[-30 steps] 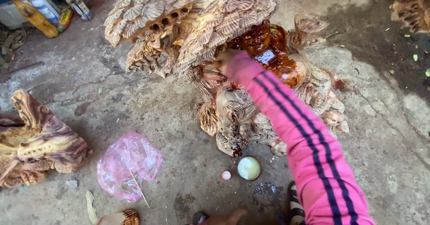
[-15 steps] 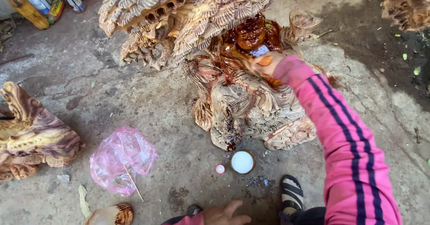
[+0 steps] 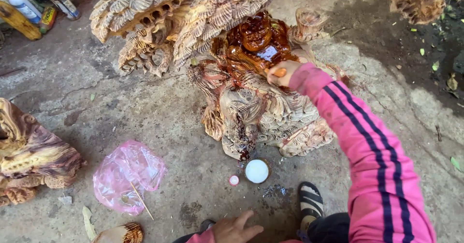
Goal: Applying a liquid finish or stain to an intricately carved wooden sculpture using a paintbrush.
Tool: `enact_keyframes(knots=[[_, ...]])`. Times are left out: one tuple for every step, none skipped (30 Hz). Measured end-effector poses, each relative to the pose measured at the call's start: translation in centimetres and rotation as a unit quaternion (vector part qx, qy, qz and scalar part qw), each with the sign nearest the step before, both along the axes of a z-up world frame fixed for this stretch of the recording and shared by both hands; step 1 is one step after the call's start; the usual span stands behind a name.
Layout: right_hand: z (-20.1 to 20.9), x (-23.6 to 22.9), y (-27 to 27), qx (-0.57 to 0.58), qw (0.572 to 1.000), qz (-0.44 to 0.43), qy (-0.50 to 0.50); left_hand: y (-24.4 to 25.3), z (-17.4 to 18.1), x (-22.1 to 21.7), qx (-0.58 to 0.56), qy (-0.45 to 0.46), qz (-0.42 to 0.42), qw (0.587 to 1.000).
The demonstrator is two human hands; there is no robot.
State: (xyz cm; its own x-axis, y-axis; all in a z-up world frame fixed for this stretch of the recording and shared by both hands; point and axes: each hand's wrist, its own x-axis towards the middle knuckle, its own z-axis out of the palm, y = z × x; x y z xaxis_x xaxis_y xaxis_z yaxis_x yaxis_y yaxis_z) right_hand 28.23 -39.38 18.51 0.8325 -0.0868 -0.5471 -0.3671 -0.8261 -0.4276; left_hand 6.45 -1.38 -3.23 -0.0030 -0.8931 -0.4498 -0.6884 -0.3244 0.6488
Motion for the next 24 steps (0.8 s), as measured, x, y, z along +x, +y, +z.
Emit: enact_keyframes(knots=[[0.1,-0.8,-0.4,0.001,1.0,-0.002,0.002,0.3,-0.3,-0.1,0.001,0.002,-0.002,1.0],[0.1,-1.5,-0.7,-0.012,0.999,-0.032,0.019,0.6,-0.5,-0.2,0.02,-0.005,0.014,1.0],[0.2,-2.2,-1.0,-0.027,0.997,-0.059,0.037,0.6,-0.9,-0.4,0.036,-0.012,0.033,0.999],[0.2,-2.8,-1.3,-0.028,0.997,-0.058,0.039,0.9,-1.7,-0.8,0.035,-0.01,0.034,0.999],[0.4,-3.2,-1.6,-0.084,0.991,-0.066,0.086,1.2,-2.4,-0.9,0.008,-0.013,0.032,0.999],[0.6,-3.7,-1.9,-0.139,0.979,-0.075,0.131,1.5,-3.0,-1.1,-0.019,-0.015,0.03,0.999],[1.1,-4.8,-2.1,-0.138,0.979,-0.077,0.128,1.3,-1.0,-0.5,-0.019,-0.018,0.028,0.999],[1.7,-5.8,-2.3,-0.116,0.983,-0.11,0.093,1.2,1.0,0.0,0.02,0.025,0.02,0.999],[2.4,-7.0,-2.8,-0.097,0.983,-0.143,0.058,0.5,2.9,0.4,0.055,0.07,0.012,0.996],[-0.8,-6.8,-4.9,-0.1,0.983,-0.145,0.056,0.9,0.7,0.6,0.051,0.068,0.01,0.996],[-4.4,-7.1,-7.0,-0.019,0.991,-0.086,-0.102,1.4,-1.6,-0.1,-0.033,0.018,0.02,0.999],[-8.0,-7.4,-9.1,0.062,0.964,-0.027,-0.259,2.0,-3.9,-0.8,-0.117,-0.031,0.03,0.992],[-5.4,-7.4,-5.8,0.061,0.965,-0.026,-0.254,1.4,-3.8,-1.1,-0.119,-0.026,0.032,0.992],[-2.8,-7.3,-2.6,0.08,0.983,-0.155,-0.063,0.9,-3.8,-1.4,-0.115,-0.044,0.04,0.992],[-0.2,-7.0,0.8,0.1,0.947,-0.279,0.125,0.8,-3.5,-0.8,-0.106,-0.069,0.043,0.991],[-4.6,-7.1,-3.1,0.104,0.946,-0.28,0.124,1.0,-4.0,-1.1,-0.103,-0.071,0.041,0.991],[-9.2,-7.8,-6.6,0.165,0.943,-0.286,0.04,1.3,-4.3,-1.4,-0.113,-0.064,0.051,0.99],[-14.0,-9.2,-9.5,0.223,0.93,-0.289,-0.046,1.6,-4.7,-1.7,-0.123,-0.058,0.06,0.989],[-10.3,-9.3,-8.3,0.228,0.929,-0.288,-0.045,1.9,-4.1,-1.5,-0.119,-0.059,0.061,0.989],[-6.5,-9.4,-7.0,0.168,0.954,-0.248,-0.005,2.2,-3.5,-1.4,-0.119,-0.075,0.065,0.988],[-2.7,-9.8,-6.0,0.105,0.972,-0.209,0.034,2.5,-2.9,-1.2,-0.12,-0.089,0.066,0.987],[-7.8,-9.2,-10.3,0.109,0.971,-0.21,0.034,2.6,-3.1,-1.2,-0.116,-0.09,0.063,0.987],[-13.0,-9.3,-14.2,0.192,0.916,-0.244,-0.254,2.4,-3.3,-0.8,-0.101,-0.099,0.066,0.988],[-18.4,-10.1,-17.4,0.258,0.776,-0.253,-0.518,2.3,-3.5,-0.5,-0.085,-0.109,0.069,0.988]])
